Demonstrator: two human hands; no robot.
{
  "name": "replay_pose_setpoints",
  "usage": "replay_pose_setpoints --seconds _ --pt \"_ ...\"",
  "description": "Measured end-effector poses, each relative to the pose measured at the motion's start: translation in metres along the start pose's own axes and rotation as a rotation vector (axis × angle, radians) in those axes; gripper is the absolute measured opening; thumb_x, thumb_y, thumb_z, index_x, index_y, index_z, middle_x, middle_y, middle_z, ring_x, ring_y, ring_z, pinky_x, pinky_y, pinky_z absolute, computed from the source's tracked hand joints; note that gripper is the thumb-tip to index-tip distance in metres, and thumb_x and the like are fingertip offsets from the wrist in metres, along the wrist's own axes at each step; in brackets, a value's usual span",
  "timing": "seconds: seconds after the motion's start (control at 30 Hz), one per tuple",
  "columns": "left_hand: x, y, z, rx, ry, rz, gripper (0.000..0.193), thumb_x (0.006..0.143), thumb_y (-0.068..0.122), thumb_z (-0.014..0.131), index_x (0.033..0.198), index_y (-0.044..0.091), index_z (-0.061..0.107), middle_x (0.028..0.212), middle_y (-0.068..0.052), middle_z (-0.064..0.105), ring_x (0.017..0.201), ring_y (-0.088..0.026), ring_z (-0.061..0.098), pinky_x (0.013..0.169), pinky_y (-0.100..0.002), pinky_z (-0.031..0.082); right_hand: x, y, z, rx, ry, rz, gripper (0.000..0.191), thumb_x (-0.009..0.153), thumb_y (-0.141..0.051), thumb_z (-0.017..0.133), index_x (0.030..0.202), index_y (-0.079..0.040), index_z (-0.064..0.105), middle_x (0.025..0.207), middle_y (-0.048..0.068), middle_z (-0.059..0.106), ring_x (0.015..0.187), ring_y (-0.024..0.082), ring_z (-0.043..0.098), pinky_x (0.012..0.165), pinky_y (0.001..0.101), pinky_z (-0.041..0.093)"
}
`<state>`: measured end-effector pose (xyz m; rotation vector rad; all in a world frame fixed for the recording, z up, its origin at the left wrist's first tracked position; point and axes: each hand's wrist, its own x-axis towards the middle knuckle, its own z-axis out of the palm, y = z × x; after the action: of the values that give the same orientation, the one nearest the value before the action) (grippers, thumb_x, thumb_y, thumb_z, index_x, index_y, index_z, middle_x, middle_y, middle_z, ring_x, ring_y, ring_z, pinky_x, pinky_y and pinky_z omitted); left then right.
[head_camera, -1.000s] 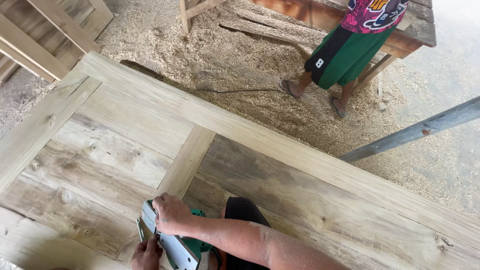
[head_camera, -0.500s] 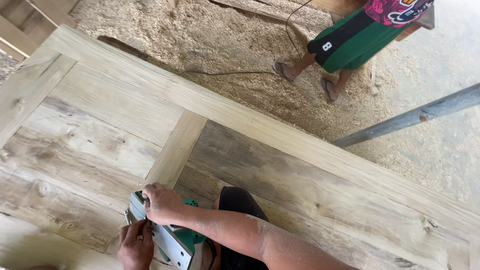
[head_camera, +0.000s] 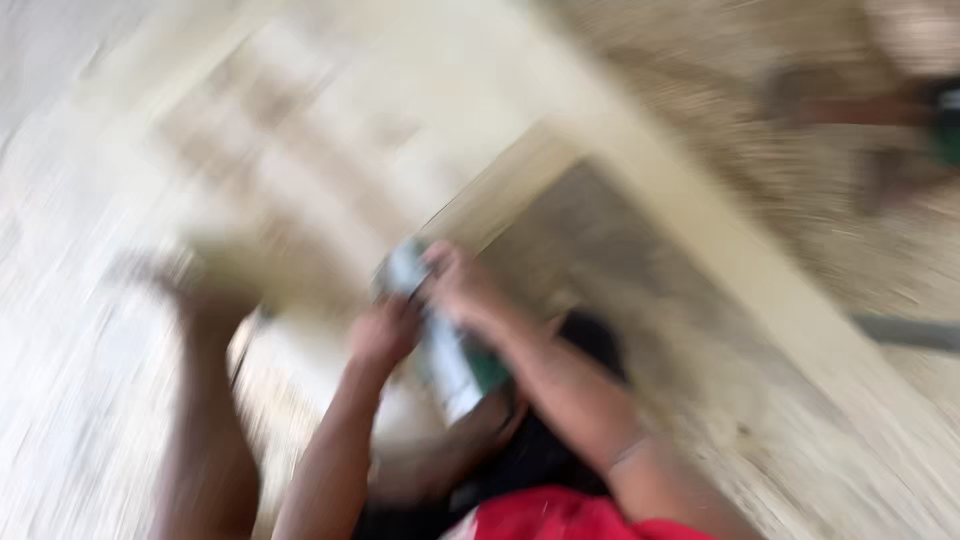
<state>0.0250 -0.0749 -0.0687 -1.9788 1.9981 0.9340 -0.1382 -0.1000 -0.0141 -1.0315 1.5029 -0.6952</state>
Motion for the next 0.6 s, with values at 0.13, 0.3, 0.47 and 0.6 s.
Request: replay_pose_setpoints --seconds 0.13,0.3,0.47,0.6 --pt "-0.002 -0.032 0.018 -0.136 0.535 0.355 0.014 0.097 0.025 0.063 0.091 0.012 0.063 0.094 -0.012 0.069 0.086 -0.038 0.069 0.074 -0.051 0.056 0.026 0.032 0.022 -0.319 0.068 -0.391 0.028 0.087 -0.016 0.075 0.112 -0.007 0.069 0.111 0.016 0.071 0.100 0.032 0.070 0.087 0.0418 0.055" --pt "0.004 -0.039 0.016 -0.312 0.418 0.337 0.018 0.097 0.023 0.060 0.109 0.010 0.062 0.102 -0.015 0.068 0.093 -0.040 0.068 0.080 -0.051 0.054 0.043 0.055 0.026 -0.368 0.083 -0.462 0.025 0.088 -0.015 0.070 0.112 -0.006 0.070 0.115 0.017 0.070 0.106 0.037 0.068 0.093 0.0447 0.054" --pt "-0.001 -0.019 0.001 -0.123 0.293 0.232 0.023 0.101 0.029 0.053 0.110 0.008 0.059 0.105 -0.019 0.068 0.093 -0.040 0.068 0.082 -0.053 0.051 0.043 0.059 0.019 -0.347 0.065 -0.417 0.029 0.088 -0.019 0.069 0.114 -0.006 0.070 0.114 0.018 0.070 0.107 0.038 0.067 0.093 0.0447 0.053" --pt "-0.008 -0.007 -0.001 -0.170 0.240 0.155 0.026 0.104 0.029 0.048 0.108 0.005 0.055 0.103 -0.021 0.069 0.097 -0.041 0.067 0.086 -0.052 0.051 0.036 0.054 0.016 -0.368 0.083 -0.360 0.029 0.089 -0.019 0.067 0.113 -0.005 0.070 0.119 0.018 0.069 0.110 0.037 0.066 0.095 0.0449 0.052"
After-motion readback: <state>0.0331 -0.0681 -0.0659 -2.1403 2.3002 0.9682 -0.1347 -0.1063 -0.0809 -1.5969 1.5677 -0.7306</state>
